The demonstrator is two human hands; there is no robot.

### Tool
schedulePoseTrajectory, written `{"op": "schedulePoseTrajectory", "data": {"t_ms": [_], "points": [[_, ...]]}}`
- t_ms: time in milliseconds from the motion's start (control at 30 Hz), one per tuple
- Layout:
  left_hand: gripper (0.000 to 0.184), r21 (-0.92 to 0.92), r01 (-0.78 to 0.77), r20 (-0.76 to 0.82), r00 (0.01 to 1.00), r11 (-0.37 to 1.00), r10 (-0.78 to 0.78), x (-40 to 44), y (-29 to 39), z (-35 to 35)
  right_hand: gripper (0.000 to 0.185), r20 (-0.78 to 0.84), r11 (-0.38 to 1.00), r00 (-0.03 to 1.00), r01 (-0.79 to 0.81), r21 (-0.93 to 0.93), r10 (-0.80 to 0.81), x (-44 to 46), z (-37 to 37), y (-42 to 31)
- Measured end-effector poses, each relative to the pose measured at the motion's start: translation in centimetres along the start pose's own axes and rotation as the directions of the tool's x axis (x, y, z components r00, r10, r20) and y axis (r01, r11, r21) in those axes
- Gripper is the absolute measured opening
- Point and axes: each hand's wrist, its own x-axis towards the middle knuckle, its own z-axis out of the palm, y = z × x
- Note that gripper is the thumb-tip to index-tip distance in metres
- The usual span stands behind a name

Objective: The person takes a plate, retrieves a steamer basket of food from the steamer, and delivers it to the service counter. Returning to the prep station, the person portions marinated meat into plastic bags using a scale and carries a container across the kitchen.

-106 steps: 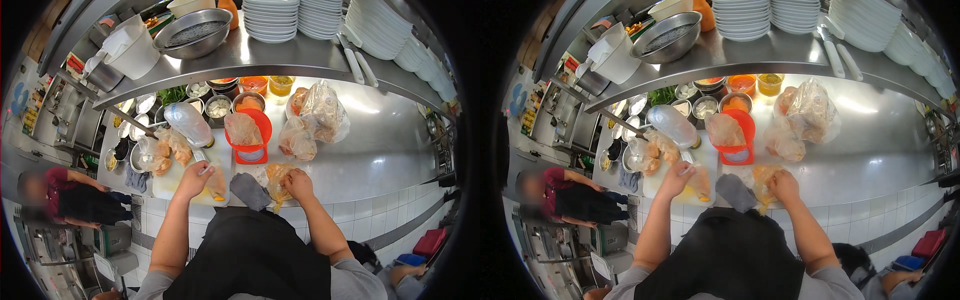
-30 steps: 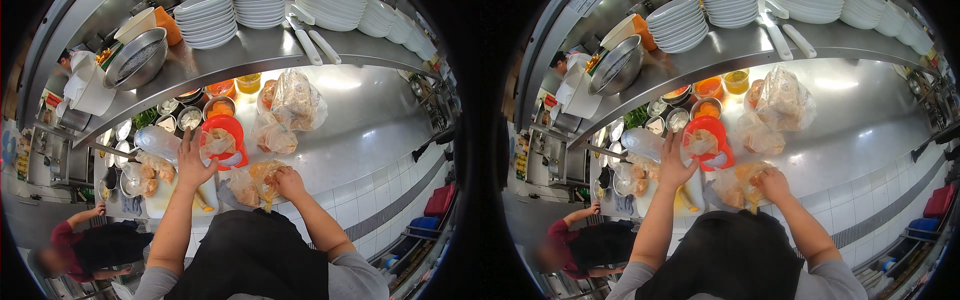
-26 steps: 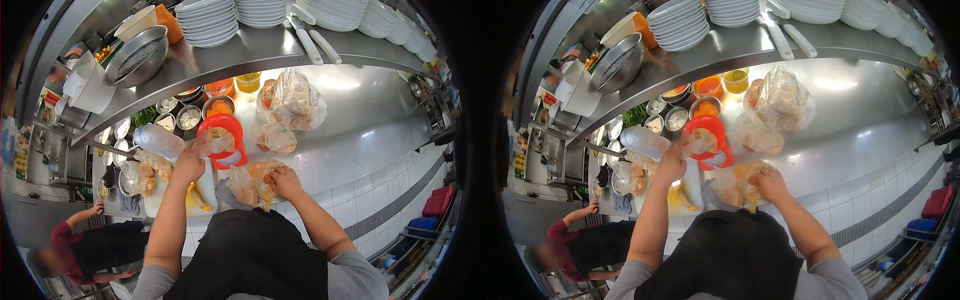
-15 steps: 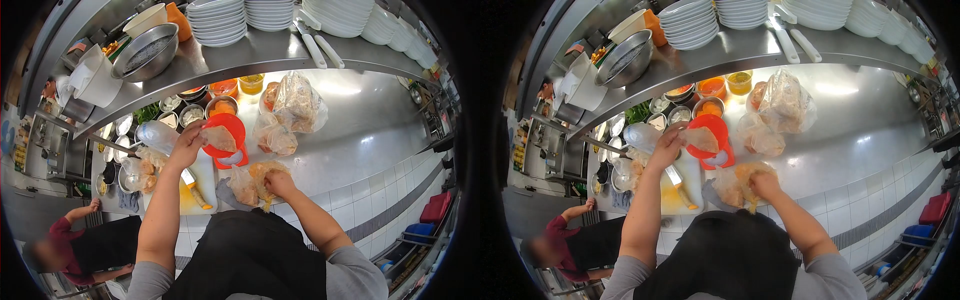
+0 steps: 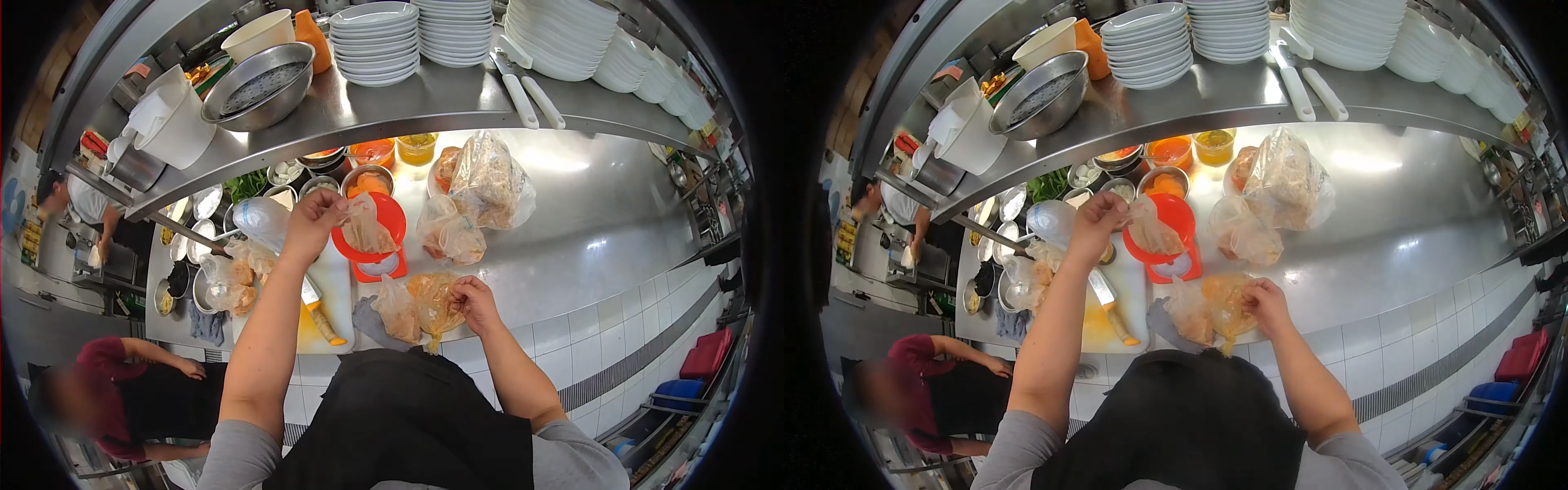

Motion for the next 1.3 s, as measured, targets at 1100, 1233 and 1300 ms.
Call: {"op": "schedulePoseTrajectory", "data": {"t_ms": [1100, 1233, 1300], "points": [[0.015, -0.150, 0.182, -0.041, 0.981, 0.972, -0.190, -2.7, 1.7, 3.2, 0.032, 0.710, -0.417, 0.685, 0.604, -0.679, -0.165, -2.2, 24.7, -11.4], [0.012, -0.414, 0.124, 0.057, 0.992, 0.902, -0.110, -3.2, 6.7, 5.8, 0.017, 0.720, -0.417, 0.638, 0.596, -0.687, -0.273, -6.9, 24.0, -16.4], [0.013, -0.432, 0.117, 0.068, 0.993, 0.894, -0.097, -2.9, 8.6, 7.1, 0.013, 0.864, -0.479, 0.406, 0.719, -0.503, -0.298, -7.9, 21.7, -18.3]]}}
